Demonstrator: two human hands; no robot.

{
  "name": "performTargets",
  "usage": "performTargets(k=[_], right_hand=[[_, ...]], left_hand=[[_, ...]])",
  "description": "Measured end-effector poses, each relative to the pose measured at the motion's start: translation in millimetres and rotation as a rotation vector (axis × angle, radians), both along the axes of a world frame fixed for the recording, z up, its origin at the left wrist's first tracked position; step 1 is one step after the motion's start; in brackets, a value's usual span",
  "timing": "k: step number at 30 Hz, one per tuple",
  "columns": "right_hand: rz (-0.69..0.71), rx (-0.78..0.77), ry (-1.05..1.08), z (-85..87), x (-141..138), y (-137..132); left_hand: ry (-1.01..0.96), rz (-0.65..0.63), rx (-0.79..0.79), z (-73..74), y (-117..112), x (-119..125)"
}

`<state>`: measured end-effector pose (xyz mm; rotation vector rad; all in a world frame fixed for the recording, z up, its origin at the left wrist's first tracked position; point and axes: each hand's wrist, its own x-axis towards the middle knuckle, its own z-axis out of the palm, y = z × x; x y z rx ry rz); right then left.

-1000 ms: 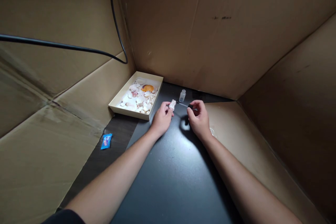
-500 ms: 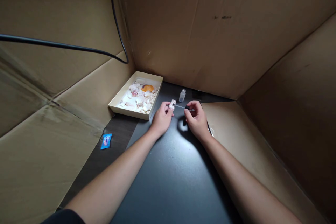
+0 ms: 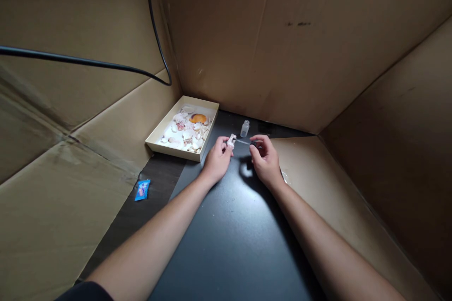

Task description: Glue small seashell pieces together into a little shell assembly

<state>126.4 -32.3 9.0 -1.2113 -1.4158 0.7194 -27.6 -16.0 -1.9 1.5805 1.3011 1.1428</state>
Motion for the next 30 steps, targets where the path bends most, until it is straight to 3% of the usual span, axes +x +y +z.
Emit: performTargets(k=[2, 6, 10, 14, 18, 23, 27, 30], right_hand=[[0.03, -0.012, -0.018, 1.4, -0.6, -0.7], [-0.066, 0.0, 0.004, 2.1, -1.1, -0.9], [0.03, -0.004, 0.001, 0.6, -1.1, -0.7], [-0.032, -0.006, 0.003, -0.3, -0.7, -0.7], [0.064, -0.016, -0.011, -0.7, -0.7, -0.8], [-0.028, 0.005, -0.009, -0.7, -0.8, -0.6], [0.059, -0.007, -0.01, -0.8, -1.3, -1.0], [0.006, -0.007, -0.02, -0.6, -1.0, -0.7]], left_hand=[[-0.001, 0.001, 0.0, 0.1, -0.1, 0.1], [-0.007, 0.009, -0.001, 1.1, -0.2, 0.4], [-0.008, 0.014, 0.005, 1.5, 0.5, 0.3], [-0.014, 0.017, 0.005, -0.7, 1.0, 0.2], [-0.029, 0.016, 0.007, -2.4, 0.7, 0.2], [-0.016, 0.014, 0.013, -1.5, 0.7, 0.1], [-0.028, 0.025, 0.013, -0.6, 0.7, 0.4], [-0.042, 0.026, -0.013, -0.9, 1.2, 0.6]])
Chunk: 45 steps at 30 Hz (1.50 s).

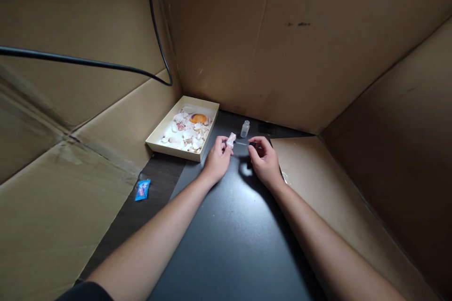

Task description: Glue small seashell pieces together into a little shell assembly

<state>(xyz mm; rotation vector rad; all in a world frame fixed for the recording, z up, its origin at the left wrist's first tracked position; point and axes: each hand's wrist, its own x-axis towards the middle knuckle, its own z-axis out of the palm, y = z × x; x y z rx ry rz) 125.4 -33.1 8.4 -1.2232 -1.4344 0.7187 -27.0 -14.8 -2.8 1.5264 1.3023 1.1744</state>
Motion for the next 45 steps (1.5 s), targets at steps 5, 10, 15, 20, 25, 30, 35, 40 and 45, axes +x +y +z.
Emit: performTargets(k=[5, 10, 15, 20, 25, 30, 35, 40, 45], right_hand=[[0.04, 0.016, 0.051, 0.1, 0.8, 0.2], [0.02, 0.001, 0.093, -0.1, 0.3, 0.0], [0.069, -0.031, 0.103, -0.7, 0.1, 0.9], [0.03, -0.009, 0.117, -0.7, 0.5, 0.8], [0.039, -0.013, 0.126, 0.9, -0.6, -0.4], [0.052, -0.005, 0.147, -0.7, -0.1, 0.5], [-0.015, 0.003, 0.145, -1.1, 0.1, 0.7], [0.049, -0.003, 0.142, 0.3, -0.1, 0.9], [-0.011, 0.014, 0.175, 1.0, -0.2, 1.2]], left_hand=[[-0.042, -0.01, -0.04, -0.5, 1.1, 0.2], [-0.093, -0.017, -0.03, -0.7, 1.3, 0.1], [-0.166, -0.035, -0.035, -0.2, 0.6, -0.1], [-0.221, -0.021, -0.066, 4.7, -1.1, 1.5], [-0.249, -0.019, -0.103, 12.3, -5.1, 3.2], [-0.28, -0.02, -0.129, 15.1, -6.5, 4.1], [-0.43, -0.086, -0.245, 20.1, -5.2, 2.7], [-0.542, -0.153, -0.323, 27.2, -5.7, 0.4], [-0.557, -0.118, -0.311, 20.7, -2.9, 1.1]])
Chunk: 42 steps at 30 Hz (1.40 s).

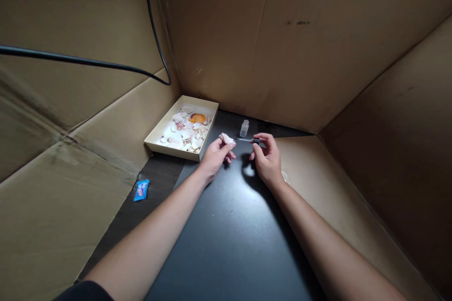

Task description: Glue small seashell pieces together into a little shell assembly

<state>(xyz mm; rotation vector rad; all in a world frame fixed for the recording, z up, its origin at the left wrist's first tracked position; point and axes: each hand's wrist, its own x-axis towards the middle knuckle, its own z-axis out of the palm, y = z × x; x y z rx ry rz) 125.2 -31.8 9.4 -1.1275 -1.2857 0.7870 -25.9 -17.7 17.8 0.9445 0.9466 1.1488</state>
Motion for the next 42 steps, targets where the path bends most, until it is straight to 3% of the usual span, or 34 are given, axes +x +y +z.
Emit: performTargets(k=[11, 15, 19, 23, 28, 32, 36, 42], right_hand=[[0.051, -0.011, -0.034, -1.8, 1.3, 0.4], [-0.025, -0.029, -0.032, -1.2, 1.1, 0.3], [0.035, -0.022, -0.035, -0.5, 0.9, 0.3], [-0.049, -0.042, -0.037, -0.5, 1.3, 0.7], [0.048, -0.005, -0.036, 0.0, 0.8, -0.2], [-0.032, -0.031, -0.032, -0.1, 0.6, 0.0], [0.034, -0.017, -0.021, -1.2, 0.8, 0.3], [-0.011, -0.044, -0.043, -0.9, 1.4, 0.6]], left_hand=[[-0.098, 0.013, -0.047, 0.7, 0.2, -2.2], [-0.129, 0.057, -0.064, -0.5, 1.2, -2.7], [-0.138, 0.056, -0.06, -1.8, 1.7, -2.8], [-0.134, 0.06, -0.065, -1.9, 1.8, -3.0], [-0.14, 0.046, -0.059, -2.8, 2.4, -2.9], [-0.138, 0.062, -0.057, -3.6, 2.6, -2.6], [-0.139, 0.074, -0.048, -3.2, 2.2, -2.5], [-0.136, 0.078, -0.05, -2.6, 2.2, -3.0]])
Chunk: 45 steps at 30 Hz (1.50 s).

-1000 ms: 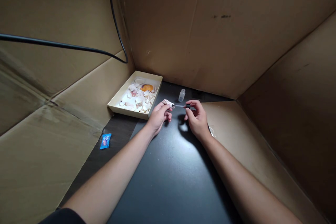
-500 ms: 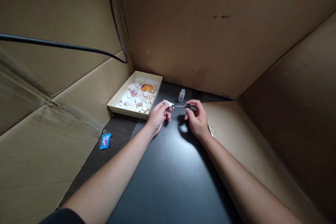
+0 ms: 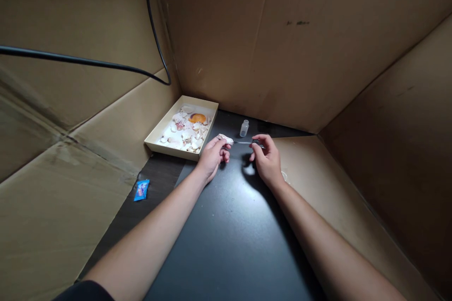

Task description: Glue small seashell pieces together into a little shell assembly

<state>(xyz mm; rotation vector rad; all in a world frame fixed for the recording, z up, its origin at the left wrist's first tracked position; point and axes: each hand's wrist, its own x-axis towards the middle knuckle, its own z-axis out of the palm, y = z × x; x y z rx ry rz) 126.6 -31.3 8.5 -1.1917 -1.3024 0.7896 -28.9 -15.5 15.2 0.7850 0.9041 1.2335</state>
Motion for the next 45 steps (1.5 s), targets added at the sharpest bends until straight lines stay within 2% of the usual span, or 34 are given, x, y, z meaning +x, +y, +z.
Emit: performTargets(k=[3, 8, 12, 17, 21, 26, 30, 35, 40, 45], right_hand=[[0.046, -0.007, -0.029, 0.8, -0.6, -0.6], [-0.058, 0.059, -0.104, 0.8, -1.2, -1.5], [0.044, 0.035, -0.068, 0.7, -1.4, -2.1], [-0.039, 0.084, -0.1, 1.3, -1.6, -1.8], [0.037, 0.061, -0.067, -0.2, -1.0, -0.9], [-0.066, 0.093, -0.079, -2.8, 0.0, 1.2], [0.032, 0.041, -0.042, -3.4, 0.3, 1.6], [-0.074, 0.069, -0.086, -3.2, 0.5, 1.4], [0.056, 0.032, -0.038, -4.4, 0.4, 1.1], [-0.028, 0.069, -0.065, -3.8, 0.2, 1.2]], left_hand=[[-0.003, 0.002, -0.005, 0.2, 0.0, 0.4], [-0.012, 0.0, -0.007, 0.7, -0.6, 1.2], [-0.016, -0.006, -0.003, 1.0, -0.7, 1.3], [-0.005, -0.007, -0.013, 1.4, -1.2, 1.1], [-0.003, -0.012, -0.009, 2.1, -1.5, 1.1], [0.003, -0.014, -0.014, 3.3, -1.6, 1.3], [0.004, -0.018, -0.011, 4.0, -1.7, 1.5], [-0.002, -0.019, -0.015, 4.8, -2.3, 1.7], [-0.002, 0.001, -0.018, 4.6, -2.1, 2.0], [-0.011, 0.028, -0.03, 3.8, -1.8, 1.8]])
